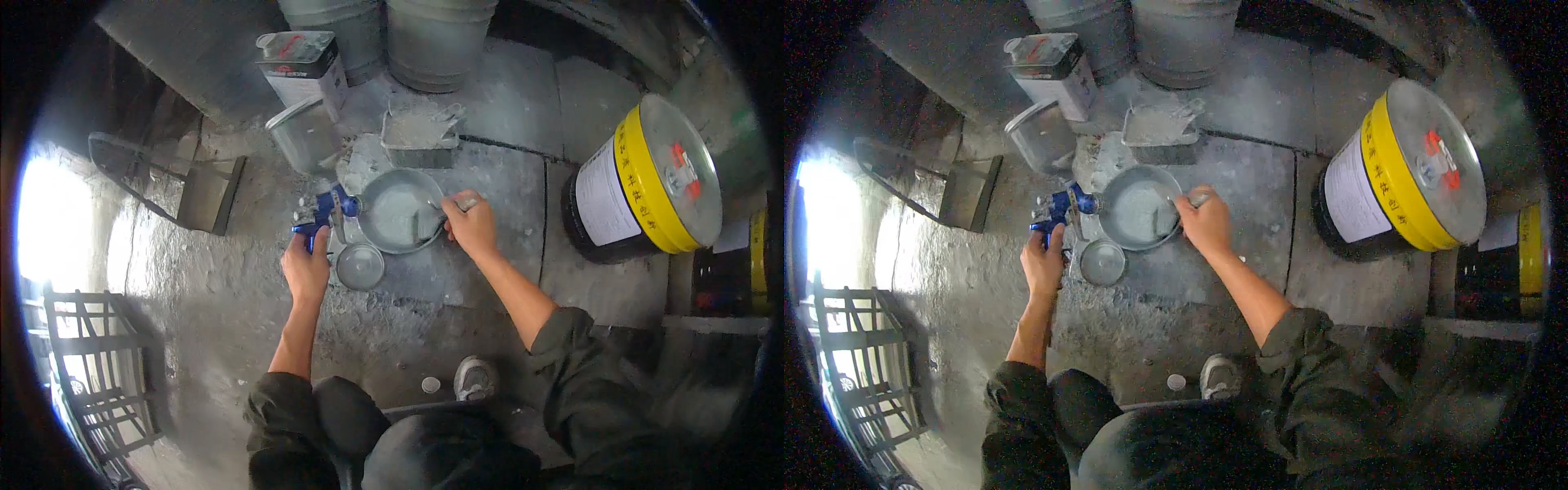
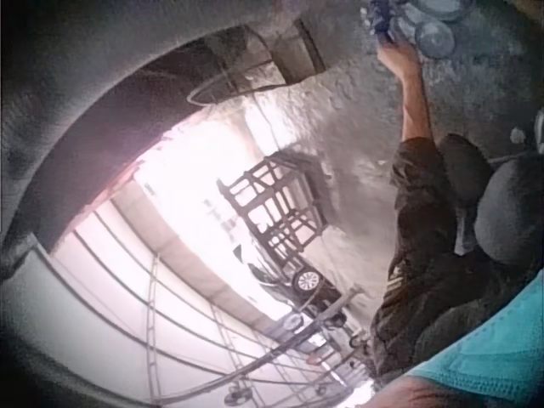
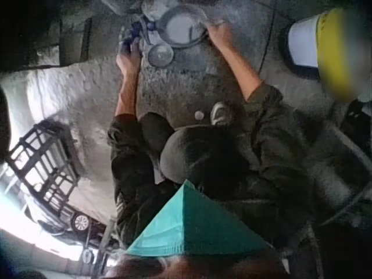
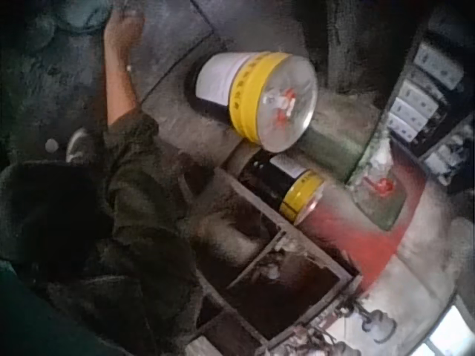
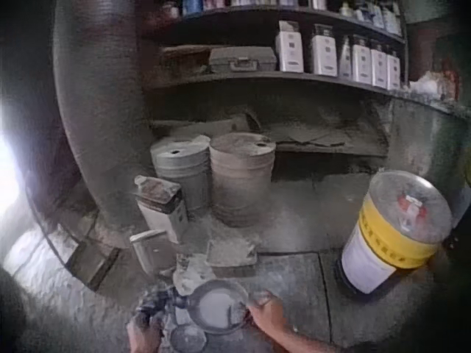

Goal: The person sits on the floor and pours liquid from a large yellow can into a small container. They then mix a grey substance in a bowl with a stick and pour it into a spray gun. The person assembles the spray gun, attaches a hose, and wipes the container with a cloth.

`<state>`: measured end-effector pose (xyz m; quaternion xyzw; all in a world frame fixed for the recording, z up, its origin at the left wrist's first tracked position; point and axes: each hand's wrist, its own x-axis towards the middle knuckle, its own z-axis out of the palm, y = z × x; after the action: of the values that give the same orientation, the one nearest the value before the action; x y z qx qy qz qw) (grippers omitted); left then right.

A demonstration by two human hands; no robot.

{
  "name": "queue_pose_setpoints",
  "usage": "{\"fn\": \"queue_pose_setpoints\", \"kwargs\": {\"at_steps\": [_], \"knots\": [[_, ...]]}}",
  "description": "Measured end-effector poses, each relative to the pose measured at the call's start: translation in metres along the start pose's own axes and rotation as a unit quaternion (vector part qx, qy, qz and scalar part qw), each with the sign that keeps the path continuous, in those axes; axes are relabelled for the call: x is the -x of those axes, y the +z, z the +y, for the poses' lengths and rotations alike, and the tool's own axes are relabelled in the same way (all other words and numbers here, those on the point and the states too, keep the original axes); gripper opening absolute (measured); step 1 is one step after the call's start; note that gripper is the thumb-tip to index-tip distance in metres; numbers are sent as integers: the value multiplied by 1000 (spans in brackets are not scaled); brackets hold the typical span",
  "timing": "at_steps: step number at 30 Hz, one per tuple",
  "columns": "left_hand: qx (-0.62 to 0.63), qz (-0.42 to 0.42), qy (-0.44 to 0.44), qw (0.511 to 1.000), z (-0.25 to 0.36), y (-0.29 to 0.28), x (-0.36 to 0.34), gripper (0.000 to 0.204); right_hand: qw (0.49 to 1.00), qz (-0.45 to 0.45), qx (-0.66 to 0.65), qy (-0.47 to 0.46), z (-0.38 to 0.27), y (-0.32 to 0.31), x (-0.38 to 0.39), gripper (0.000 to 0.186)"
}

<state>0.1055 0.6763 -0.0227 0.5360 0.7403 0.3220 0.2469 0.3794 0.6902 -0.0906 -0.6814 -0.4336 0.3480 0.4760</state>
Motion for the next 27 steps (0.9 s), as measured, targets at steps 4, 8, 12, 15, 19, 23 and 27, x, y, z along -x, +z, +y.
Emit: {"fn": "queue_pose_setpoints", "kwargs": {"at_steps": [4, 8, 12, 15, 19, 23, 27], "knots": [[-79, 94, 233, 965, 4, -6, 4, 32, 995, 6, 96, 12, 27, -1, -7, 36], [-138, 76, 227, 961, 16, -12, 11, 33, 989, -3, 133, 65, 55, 3, -12, 46], [-134, 107, 182, 968, -8, -31, 14, 34, 927, -128, -141, 324, 22, 15, 4, 54], [-112, 117, 152, 975, -32, -49, 14, 35, 909, -96, -218, 341, 25, 22, 1, 55], [-48, 107, 87, 989, -72, -86, 30, 32, 928, -81, -194, 308, 16, 25, 3, 55], [19, 89, -11, 996, -116, -116, 58, 30, 952, -90, -132, 260, -12, 14, -8, 51], [112, 123, -33, 985, -151, -138, 89, 24, 977, -111, -47, 177, -70, -17, -43, 52]]}}
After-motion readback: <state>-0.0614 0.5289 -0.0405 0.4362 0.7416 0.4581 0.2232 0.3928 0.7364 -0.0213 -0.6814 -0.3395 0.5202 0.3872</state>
